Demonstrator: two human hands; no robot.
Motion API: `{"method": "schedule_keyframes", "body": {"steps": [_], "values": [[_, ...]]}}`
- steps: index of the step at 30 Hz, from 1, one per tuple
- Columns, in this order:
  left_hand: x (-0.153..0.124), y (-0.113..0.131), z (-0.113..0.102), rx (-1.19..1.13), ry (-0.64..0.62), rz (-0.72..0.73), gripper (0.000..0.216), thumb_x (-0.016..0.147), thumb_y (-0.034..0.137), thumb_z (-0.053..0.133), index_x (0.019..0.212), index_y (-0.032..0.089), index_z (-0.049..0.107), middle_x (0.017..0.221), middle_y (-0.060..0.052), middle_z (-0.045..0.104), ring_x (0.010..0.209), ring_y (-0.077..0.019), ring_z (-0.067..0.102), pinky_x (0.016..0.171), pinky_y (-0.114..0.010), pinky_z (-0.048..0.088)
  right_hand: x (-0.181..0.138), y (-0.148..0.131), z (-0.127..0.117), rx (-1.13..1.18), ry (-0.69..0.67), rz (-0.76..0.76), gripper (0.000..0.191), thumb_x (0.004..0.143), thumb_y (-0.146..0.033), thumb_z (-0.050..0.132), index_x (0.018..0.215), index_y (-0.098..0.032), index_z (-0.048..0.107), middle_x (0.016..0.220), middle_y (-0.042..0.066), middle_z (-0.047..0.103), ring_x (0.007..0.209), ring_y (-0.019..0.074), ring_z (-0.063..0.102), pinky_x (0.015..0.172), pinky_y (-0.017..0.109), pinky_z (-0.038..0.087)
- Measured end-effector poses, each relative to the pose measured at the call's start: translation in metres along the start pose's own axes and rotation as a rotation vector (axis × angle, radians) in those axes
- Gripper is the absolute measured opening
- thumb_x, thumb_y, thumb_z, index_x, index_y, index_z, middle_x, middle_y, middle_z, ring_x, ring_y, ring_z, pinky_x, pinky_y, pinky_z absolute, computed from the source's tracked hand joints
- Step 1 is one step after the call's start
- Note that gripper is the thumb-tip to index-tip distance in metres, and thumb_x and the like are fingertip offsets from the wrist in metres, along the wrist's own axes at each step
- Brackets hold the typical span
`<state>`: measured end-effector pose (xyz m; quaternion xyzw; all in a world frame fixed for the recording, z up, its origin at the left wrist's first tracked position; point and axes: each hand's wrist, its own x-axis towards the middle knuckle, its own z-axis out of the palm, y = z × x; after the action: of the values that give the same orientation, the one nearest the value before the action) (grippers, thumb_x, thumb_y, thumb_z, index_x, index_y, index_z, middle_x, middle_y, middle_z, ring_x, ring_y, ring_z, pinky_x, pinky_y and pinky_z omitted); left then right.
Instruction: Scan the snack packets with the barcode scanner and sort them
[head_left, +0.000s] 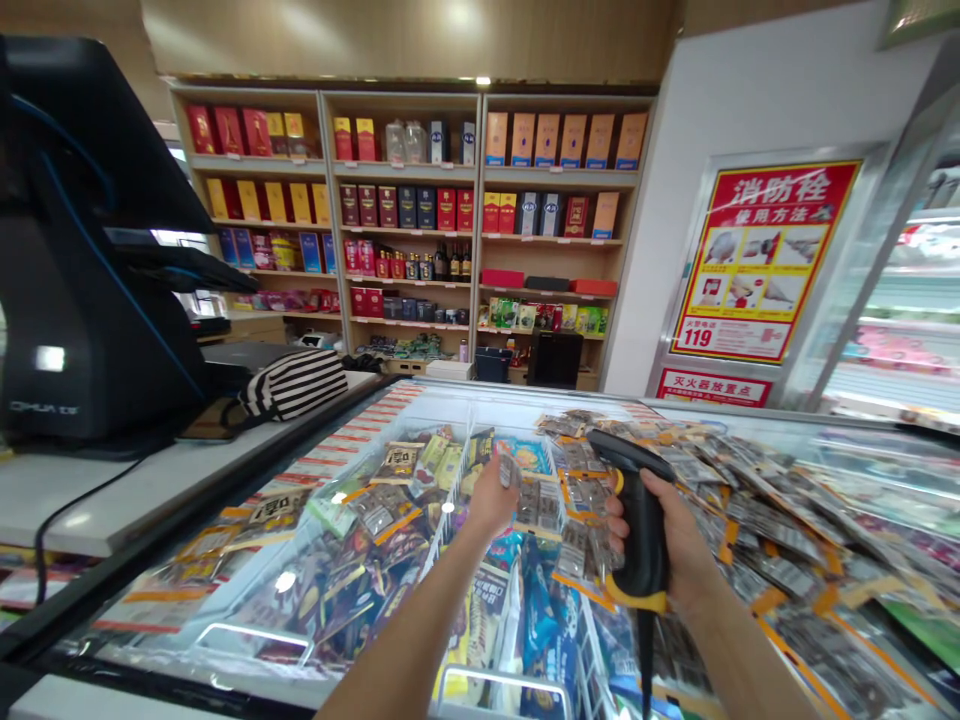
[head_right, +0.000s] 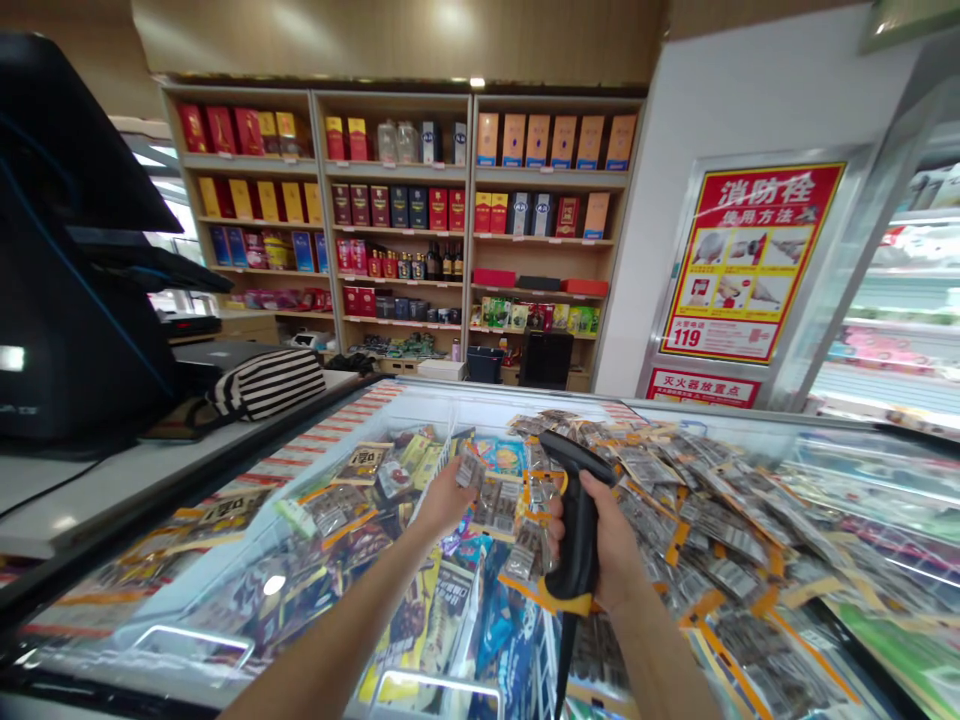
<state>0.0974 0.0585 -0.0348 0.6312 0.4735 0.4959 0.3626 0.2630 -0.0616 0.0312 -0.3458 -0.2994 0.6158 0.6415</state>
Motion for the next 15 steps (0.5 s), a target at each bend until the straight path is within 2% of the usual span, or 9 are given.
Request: {"method": "schedule_keyframes", "body": {"steps": [3, 6, 8, 10, 13, 15], "values": [[-0.003, 0.008, 0.011, 0.119, 0.015, 0.053, 0.029, 0.074, 0.026, 0.051, 0.102, 0.017, 0.050, 0.123, -0.007, 0.039, 0.112, -0.0222, 0.034, 0.093, -0.045, 0.024, 0.002, 0.000, -0.005, -0.008, 0.025, -0.016, 0.021, 0.072, -0.037, 0.046, 0.080, -0.017, 0.051, 0.054, -0.002, 0.054, 0.041, 0.0090, 0.048, 0.037, 0.021, 0.040], [-0.004, 0.015, -0.007, 0.251, 0.063, 0.035, 0.041, 0.063, 0.020, 0.061, 0.102, 0.015, 0.050, 0.129, -0.012, 0.031, 0.119, -0.0270, 0.022, 0.097, -0.045, 0.014, 0.004, 0.001, -0.008, -0.022, 0.037, -0.008, 0.023, 0.072, -0.037, 0.046, 0.083, -0.017, 0.051, 0.055, -0.001, 0.054, 0.042, 0.0092, 0.048, 0.037, 0.021, 0.041], [-0.005, 0.017, -0.039, 0.348, 0.105, -0.012, 0.046, 0.054, 0.015, 0.066, 0.098, 0.018, 0.051, 0.130, -0.013, 0.030, 0.122, -0.0289, 0.016, 0.098, -0.044, 0.008, 0.006, 0.002, -0.010, -0.030, 0.040, -0.005, 0.023, 0.072, -0.037, 0.046, 0.082, -0.017, 0.051, 0.055, -0.001, 0.054, 0.042, 0.0093, 0.048, 0.037, 0.021, 0.041], [-0.008, 0.018, -0.081, 0.451, 0.145, -0.086, 0.050, 0.045, 0.012, 0.069, 0.091, 0.020, 0.053, 0.127, -0.013, 0.034, 0.122, -0.0323, 0.013, 0.096, -0.048, 0.005, 0.007, 0.002, -0.010, -0.030, 0.039, -0.001, 0.022, 0.073, -0.037, 0.045, 0.079, -0.017, 0.051, 0.055, -0.001, 0.054, 0.042, 0.0090, 0.047, 0.037, 0.021, 0.041], [-0.014, 0.014, -0.139, 0.573, 0.214, -0.239, 0.045, 0.040, 0.020, 0.070, 0.082, 0.018, 0.054, 0.118, -0.017, 0.043, 0.117, -0.0421, 0.017, 0.088, -0.056, 0.017, 0.007, 0.004, -0.008, -0.025, 0.032, 0.016, 0.022, 0.072, -0.038, 0.046, 0.076, -0.017, 0.051, 0.054, -0.001, 0.053, 0.041, 0.0085, 0.046, 0.037, 0.021, 0.040], [-0.018, 0.008, -0.162, 0.612, 0.231, -0.312, 0.043, 0.039, 0.025, 0.070, 0.078, 0.018, 0.054, 0.107, -0.016, 0.051, 0.111, -0.0426, 0.030, 0.083, -0.053, 0.027, 0.007, 0.006, -0.007, -0.020, 0.024, 0.030, 0.023, 0.072, -0.038, 0.046, 0.076, -0.016, 0.051, 0.054, -0.001, 0.052, 0.041, 0.0084, 0.046, 0.037, 0.021, 0.040]]}}
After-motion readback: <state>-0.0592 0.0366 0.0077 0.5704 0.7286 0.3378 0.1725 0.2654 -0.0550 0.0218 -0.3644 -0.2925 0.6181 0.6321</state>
